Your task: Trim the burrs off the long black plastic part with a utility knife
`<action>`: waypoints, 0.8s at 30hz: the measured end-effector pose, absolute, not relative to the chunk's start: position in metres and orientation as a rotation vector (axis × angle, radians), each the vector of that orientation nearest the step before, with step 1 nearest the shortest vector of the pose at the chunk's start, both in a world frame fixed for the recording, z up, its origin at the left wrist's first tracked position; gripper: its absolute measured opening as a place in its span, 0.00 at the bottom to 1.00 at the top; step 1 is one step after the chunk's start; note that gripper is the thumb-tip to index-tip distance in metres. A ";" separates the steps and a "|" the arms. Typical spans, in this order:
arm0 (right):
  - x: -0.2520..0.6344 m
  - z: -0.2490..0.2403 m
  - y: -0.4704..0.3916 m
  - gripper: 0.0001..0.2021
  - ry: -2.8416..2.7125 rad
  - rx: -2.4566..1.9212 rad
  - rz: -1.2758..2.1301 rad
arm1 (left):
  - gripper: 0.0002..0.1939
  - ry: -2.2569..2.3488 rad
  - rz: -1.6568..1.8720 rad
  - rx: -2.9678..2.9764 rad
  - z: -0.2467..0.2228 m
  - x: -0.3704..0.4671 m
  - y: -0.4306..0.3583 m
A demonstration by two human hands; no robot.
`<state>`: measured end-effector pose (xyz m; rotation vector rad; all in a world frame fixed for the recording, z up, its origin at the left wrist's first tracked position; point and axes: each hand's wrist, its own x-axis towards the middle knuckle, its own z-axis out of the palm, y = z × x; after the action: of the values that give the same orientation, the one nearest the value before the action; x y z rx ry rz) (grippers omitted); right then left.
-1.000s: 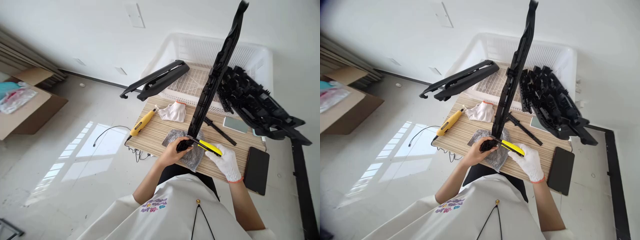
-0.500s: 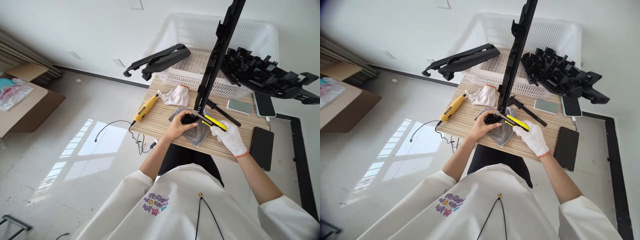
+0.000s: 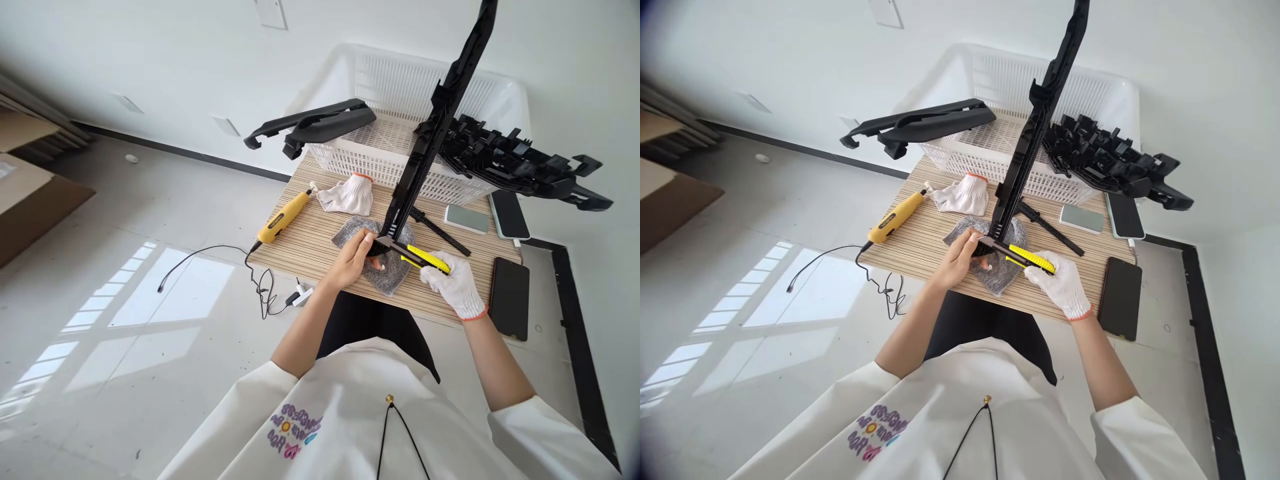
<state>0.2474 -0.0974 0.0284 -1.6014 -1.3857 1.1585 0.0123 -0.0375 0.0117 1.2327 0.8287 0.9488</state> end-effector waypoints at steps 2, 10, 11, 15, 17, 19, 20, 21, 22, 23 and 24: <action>0.245 0.029 -0.098 0.16 -1.524 -1.611 1.059 | 0.24 0.907 1.005 1.197 0.011 0.014 -0.039; 0.239 0.028 -0.101 0.15 -1.592 -1.685 0.950 | 0.38 0.867 1.090 1.242 -0.001 0.005 -0.041; 0.238 0.028 -0.101 0.14 -1.579 -1.697 0.939 | 0.38 0.862 1.092 1.295 -0.001 0.003 -0.041; 0.236 0.031 -0.101 0.13 -1.477 -1.731 0.965 | 0.28 0.922 1.084 1.554 0.002 -0.002 -0.042; 0.236 0.031 -0.101 0.14 -1.484 -1.712 0.982 | 0.25 0.948 1.046 1.648 0.004 -0.003 -0.043; 0.239 0.029 -0.101 0.15 -1.399 -1.714 0.986 | 0.24 0.891 1.005 1.692 0.005 -0.003 -0.043; 0.241 0.027 -0.101 0.15 -1.343 -1.711 0.997 | 0.23 0.855 0.996 1.703 0.005 -0.003 -0.043; 0.243 0.026 -0.102 0.14 -1.302 -1.698 1.018 | 0.22 0.830 0.999 1.706 0.004 -0.003 -0.043; 0.245 0.024 -0.102 0.14 -1.280 -1.682 1.035 | 0.21 0.819 1.017 1.706 0.004 -0.002 -0.042; 0.247 0.023 -0.102 0.14 -1.279 -1.672 1.043 | 0.20 0.823 1.039 1.705 0.003 -0.002 -0.042; 0.248 0.022 -0.103 0.14 -1.288 -1.669 1.039 | 0.20 0.847 1.063 1.708 0.002 -0.002 -0.041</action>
<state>0.2483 -0.1029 0.0221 -1.6693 -1.2884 1.0389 -0.0020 -0.0412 0.0023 1.7076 0.8465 1.0630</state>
